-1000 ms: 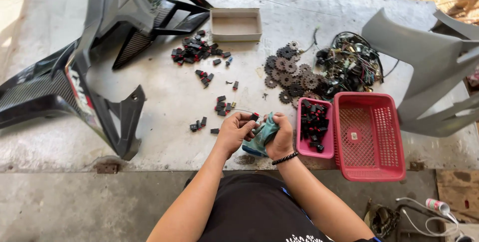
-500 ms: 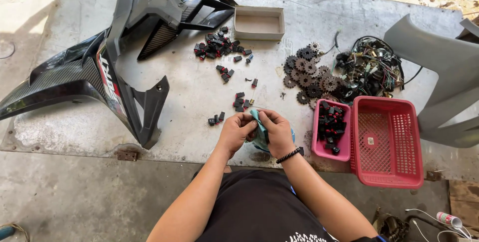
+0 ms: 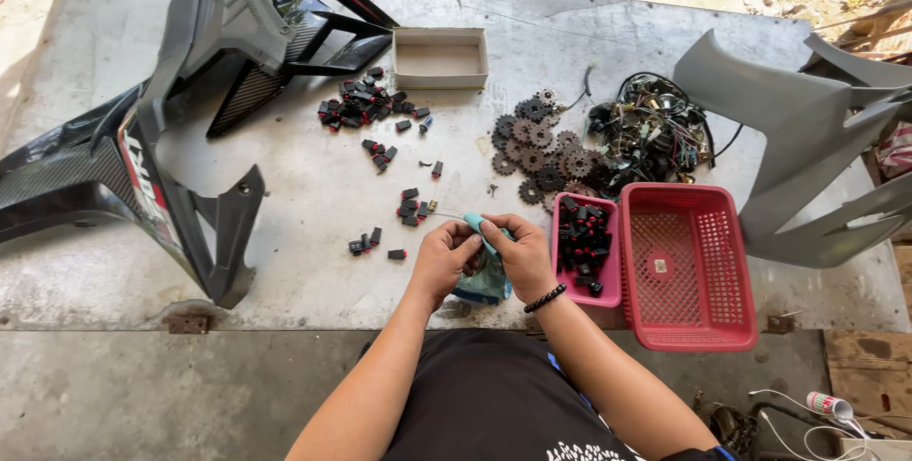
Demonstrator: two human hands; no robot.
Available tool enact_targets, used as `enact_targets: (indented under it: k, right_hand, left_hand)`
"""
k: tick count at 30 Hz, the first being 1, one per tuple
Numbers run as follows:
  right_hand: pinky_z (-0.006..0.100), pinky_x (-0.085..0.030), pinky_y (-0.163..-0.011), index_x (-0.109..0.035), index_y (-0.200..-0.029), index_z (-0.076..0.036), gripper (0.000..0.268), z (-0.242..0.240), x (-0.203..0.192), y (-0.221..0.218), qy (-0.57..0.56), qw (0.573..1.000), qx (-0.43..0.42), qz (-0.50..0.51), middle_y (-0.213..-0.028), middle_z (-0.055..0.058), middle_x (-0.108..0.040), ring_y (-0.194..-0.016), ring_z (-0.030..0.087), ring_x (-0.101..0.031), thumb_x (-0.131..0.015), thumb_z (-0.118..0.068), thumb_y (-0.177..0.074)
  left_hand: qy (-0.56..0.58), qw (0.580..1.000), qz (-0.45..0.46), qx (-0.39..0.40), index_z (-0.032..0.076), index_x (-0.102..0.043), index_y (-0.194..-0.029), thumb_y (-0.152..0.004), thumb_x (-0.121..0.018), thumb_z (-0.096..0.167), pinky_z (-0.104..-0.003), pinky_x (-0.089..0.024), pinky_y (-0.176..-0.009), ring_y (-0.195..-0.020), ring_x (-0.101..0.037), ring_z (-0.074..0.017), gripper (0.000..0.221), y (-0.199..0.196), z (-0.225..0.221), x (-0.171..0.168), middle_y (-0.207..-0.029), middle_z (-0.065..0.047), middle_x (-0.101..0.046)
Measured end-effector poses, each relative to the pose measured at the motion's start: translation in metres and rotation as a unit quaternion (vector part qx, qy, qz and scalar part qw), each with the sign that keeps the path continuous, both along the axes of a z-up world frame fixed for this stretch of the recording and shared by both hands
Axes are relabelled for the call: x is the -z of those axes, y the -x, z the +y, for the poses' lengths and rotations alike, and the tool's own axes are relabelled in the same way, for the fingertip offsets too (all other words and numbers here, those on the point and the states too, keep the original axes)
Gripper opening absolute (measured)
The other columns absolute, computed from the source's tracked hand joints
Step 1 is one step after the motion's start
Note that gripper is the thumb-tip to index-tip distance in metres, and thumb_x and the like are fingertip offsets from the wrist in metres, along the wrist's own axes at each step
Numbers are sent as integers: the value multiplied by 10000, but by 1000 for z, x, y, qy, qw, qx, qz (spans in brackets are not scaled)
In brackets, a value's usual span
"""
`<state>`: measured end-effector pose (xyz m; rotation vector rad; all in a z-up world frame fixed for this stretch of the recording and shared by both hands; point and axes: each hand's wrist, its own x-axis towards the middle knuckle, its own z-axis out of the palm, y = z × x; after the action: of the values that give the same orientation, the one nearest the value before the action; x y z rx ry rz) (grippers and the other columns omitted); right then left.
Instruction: Cleaning and inspecting small motorcycle electrical connectors using a cleaning cloth.
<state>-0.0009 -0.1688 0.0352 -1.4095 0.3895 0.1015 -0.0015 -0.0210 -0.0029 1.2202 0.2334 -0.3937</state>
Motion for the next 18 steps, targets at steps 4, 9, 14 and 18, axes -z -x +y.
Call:
enact_targets:
  k: [4,9,14,18]
  right_hand:
    - [210,-543,-574,-759,-998,15,149,-21,-6,2,-7,1000,29,0,-727,88,-714,-650,71,-632,-792,-98,-907]
    - [227,-557,-584,-789,-1043,-8,143,-36,-30,6,-5,1000,-19,-11,-753,65,-709,-689,64,-619,-731,-105,-956]
    - [170,-480,-545,-765,-960,-6,122,-58,-5,3,9,1000,-11,-9,-714,52,-684,-649,45,-575,-810,-98,-894]
    - [194,-526,-595,-779,-1028,-20,127,-38,-29,6,-10,999,-51,4,-779,37,-695,-690,44,-577,-725,-117,-966]
  left_hand:
    - [8,1000,-13,-4,-49,-684,-1031,-931,-723,67,-278,-552,-458,-545,-666,-186,158,0,-24,-2,-725,-164,-708]
    - [5,1000,-18,-1,-36,-697,-1015,-921,-747,60,-292,-549,-469,-551,-670,-196,143,0,-46,3,-742,-173,-725]
    - [4,1000,-10,-7,-27,-705,-1021,-934,-741,86,-282,-544,-480,-557,-671,-190,147,9,-58,3,-746,-174,-736]
    - [-3,1000,-27,-7,-21,-707,-963,-907,-760,58,-282,-540,-474,-539,-669,-197,111,3,-46,3,-708,-165,-721]
